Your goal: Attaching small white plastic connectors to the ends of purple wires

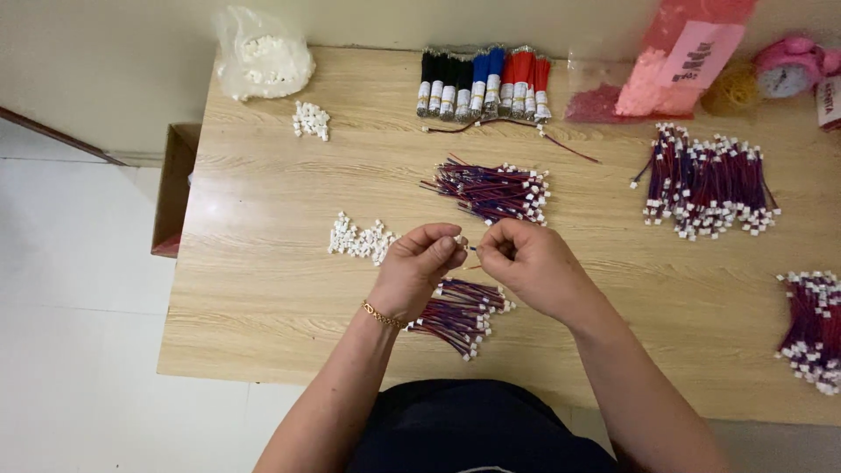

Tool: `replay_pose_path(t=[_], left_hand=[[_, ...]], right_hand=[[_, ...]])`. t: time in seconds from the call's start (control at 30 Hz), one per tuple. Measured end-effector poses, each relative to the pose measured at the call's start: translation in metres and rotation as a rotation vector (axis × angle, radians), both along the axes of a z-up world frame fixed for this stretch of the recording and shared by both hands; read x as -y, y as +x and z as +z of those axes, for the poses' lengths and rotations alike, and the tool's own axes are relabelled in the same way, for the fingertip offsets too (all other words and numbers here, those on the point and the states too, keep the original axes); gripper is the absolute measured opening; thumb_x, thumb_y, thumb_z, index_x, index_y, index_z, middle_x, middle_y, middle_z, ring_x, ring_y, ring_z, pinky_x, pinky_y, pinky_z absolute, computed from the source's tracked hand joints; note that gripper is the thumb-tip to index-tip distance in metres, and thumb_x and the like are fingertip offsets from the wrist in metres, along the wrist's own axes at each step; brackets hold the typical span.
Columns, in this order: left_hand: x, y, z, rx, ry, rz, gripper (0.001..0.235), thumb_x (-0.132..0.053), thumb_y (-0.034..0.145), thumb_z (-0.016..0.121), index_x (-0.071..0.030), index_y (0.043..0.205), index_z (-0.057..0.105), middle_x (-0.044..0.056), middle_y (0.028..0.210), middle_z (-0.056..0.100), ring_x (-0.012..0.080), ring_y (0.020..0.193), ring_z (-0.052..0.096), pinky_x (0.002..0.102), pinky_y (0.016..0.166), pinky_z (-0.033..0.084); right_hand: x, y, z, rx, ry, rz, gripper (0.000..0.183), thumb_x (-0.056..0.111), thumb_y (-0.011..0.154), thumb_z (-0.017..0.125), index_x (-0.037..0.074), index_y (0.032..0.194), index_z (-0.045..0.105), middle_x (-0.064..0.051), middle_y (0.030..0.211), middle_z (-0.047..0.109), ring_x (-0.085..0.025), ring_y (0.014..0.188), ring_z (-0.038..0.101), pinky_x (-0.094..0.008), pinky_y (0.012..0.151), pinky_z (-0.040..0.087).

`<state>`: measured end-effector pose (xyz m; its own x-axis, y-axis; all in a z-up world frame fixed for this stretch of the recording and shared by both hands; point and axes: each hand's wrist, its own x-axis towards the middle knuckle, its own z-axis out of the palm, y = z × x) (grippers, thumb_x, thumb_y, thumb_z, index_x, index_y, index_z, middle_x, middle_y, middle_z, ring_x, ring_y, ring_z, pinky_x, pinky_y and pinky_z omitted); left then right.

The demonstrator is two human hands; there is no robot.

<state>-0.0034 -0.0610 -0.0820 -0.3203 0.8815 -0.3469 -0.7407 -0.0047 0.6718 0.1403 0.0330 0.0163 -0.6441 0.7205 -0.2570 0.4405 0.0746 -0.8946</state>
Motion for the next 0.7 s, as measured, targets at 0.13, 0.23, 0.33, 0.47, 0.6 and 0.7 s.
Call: replay_pose_path(t=[0.13,0.23,0.33,0.47,0.6,0.7], left_hand=[[0.006,0.005,0.008,0.042,0.029,-0.010,0.019,-0.002,0.090,0.065,0.003,0.108,0.064,0.011,0.088,0.068,0.0223,0.084,0.071,0.034,0.082,0.060],[0.008,0.008,0.014,0.027,0.013,-0.011,0.018,-0.002,0.091,0.064,0.003,0.108,0.064,0.012,0.087,0.068,0.0231,0.083,0.072,0.034,0.081,0.060],[0.012,0.010,0.028,-0.035,-0.036,-0.025,0.019,-0.010,0.090,0.067,0.004,0.104,0.067,0.008,0.079,0.066,0.0152,0.076,0.069,0.029,0.076,0.060],[0.012,0.012,0.020,-0.077,-0.048,-0.030,0.020,-0.012,0.088,0.072,0.002,0.101,0.069,0.008,0.080,0.067,0.0137,0.077,0.068,0.029,0.077,0.060],[0.010,0.012,0.014,-0.142,-0.040,-0.043,0.019,-0.014,0.087,0.073,0.001,0.098,0.069,0.010,0.082,0.068,0.0144,0.080,0.067,0.030,0.078,0.059],[0.009,0.013,0.022,-0.237,-0.019,-0.030,0.014,-0.013,0.091,0.068,0.000,0.097,0.067,0.008,0.081,0.066,0.0125,0.081,0.065,0.028,0.080,0.057]], right_hand=[[0.009,0.002,0.013,0.005,0.062,-0.006,0.007,0.010,0.079,0.073,0.004,0.079,0.069,-0.007,0.063,0.061,-0.014,0.060,0.054,-0.028,0.055,0.046],[0.012,0.002,0.020,-0.004,0.112,-0.009,0.008,0.009,0.079,0.073,0.003,0.078,0.069,-0.009,0.063,0.061,-0.015,0.060,0.055,-0.029,0.055,0.047],[0.012,0.001,0.025,0.029,0.137,-0.010,0.007,0.010,0.079,0.072,0.003,0.079,0.069,-0.010,0.064,0.062,-0.017,0.061,0.056,-0.029,0.056,0.048],[0.013,0.002,0.023,0.006,0.145,-0.018,0.007,0.010,0.079,0.072,0.003,0.080,0.070,-0.010,0.065,0.061,-0.016,0.062,0.057,-0.030,0.056,0.048],[0.016,0.002,0.027,0.016,0.148,-0.020,0.008,0.011,0.079,0.073,0.003,0.079,0.070,-0.010,0.064,0.062,-0.016,0.061,0.057,-0.030,0.055,0.048],[0.015,0.000,0.029,-0.032,0.090,-0.029,0.009,0.011,0.084,0.069,0.001,0.083,0.069,-0.008,0.063,0.060,-0.015,0.060,0.053,-0.029,0.054,0.046]])
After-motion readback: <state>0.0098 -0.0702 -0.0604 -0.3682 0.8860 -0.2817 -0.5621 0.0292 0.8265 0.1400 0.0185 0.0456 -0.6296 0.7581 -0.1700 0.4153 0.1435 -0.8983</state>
